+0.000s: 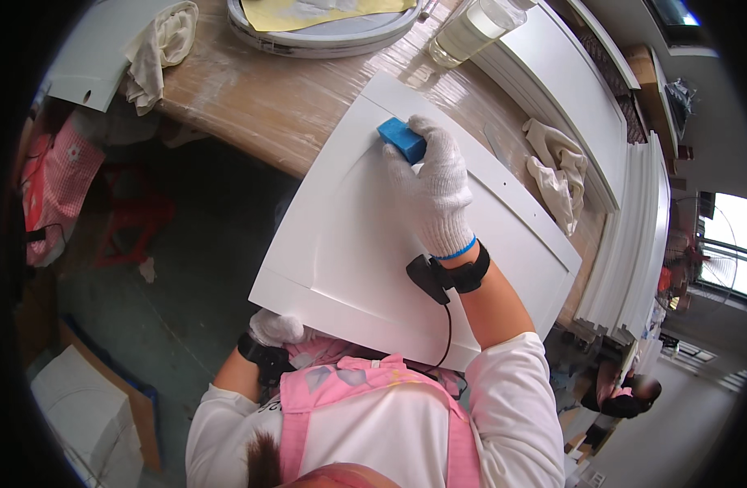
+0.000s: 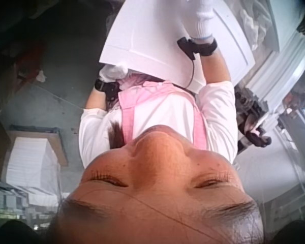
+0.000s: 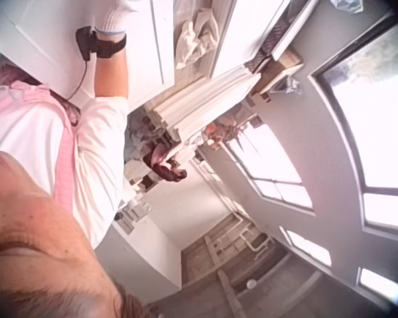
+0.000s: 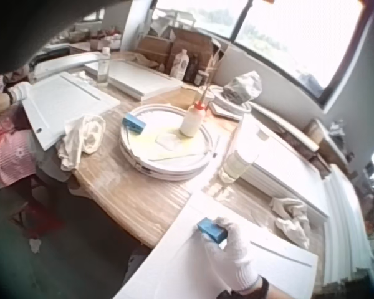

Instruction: Sanding, cleaning, and scraping the edges of white wooden cabinet door panels to prepare them for final assembly or finishing.

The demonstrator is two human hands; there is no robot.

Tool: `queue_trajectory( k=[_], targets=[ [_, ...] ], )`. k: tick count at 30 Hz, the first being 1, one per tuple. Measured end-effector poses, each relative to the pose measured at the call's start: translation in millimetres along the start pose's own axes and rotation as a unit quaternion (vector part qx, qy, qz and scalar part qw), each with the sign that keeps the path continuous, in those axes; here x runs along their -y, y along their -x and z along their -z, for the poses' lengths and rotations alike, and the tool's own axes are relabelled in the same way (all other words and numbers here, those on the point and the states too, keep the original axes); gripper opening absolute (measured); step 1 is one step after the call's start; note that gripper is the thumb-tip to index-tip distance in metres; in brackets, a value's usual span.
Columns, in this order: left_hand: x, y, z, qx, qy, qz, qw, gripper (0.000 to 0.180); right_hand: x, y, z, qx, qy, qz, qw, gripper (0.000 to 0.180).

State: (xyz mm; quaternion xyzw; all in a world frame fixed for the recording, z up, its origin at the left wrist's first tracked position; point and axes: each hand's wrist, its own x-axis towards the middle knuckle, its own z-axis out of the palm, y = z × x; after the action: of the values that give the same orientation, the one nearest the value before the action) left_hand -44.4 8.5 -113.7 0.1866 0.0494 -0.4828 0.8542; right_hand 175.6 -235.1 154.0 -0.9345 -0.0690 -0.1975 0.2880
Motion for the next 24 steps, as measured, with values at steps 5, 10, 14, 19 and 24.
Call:
queue_trajectory(
  k=[5,10,14,19,24],
  targets=[
    [-9.2,1.9,-15.5,-0.037,0.036,0.034,0.998,0.074,13.4,14.5,-0.2,0.079,-0.045,-0.013,0.996,0.041],
    [-24.3,3.4,-34.4,0.035,-0.039,-0.009,0.999,0.076,11.3,9.1,-1.9,0.019,-0.052,-0.021,0.998,0.039],
    [-40.8,-2.5,-65.6,-0.018,-0.1,-0.004,0.995,0.073,26.5,27.3,-0.9,0.081,-0.064,0.01,0.995,0.04],
    [-31.2,3.5,-51.2,0.028,-0.006,-0.016,0.999,0.068,34.4,35.3,5.0,0.125,-0.082,0.011,0.989,0.042],
    [-51.1,-1.0,-81.9,-0.013,0.034,0.003,0.999,0.059,23.6,31.2,-3.9,0.06,-0.09,0.0,0.994,0.041]
  ],
)
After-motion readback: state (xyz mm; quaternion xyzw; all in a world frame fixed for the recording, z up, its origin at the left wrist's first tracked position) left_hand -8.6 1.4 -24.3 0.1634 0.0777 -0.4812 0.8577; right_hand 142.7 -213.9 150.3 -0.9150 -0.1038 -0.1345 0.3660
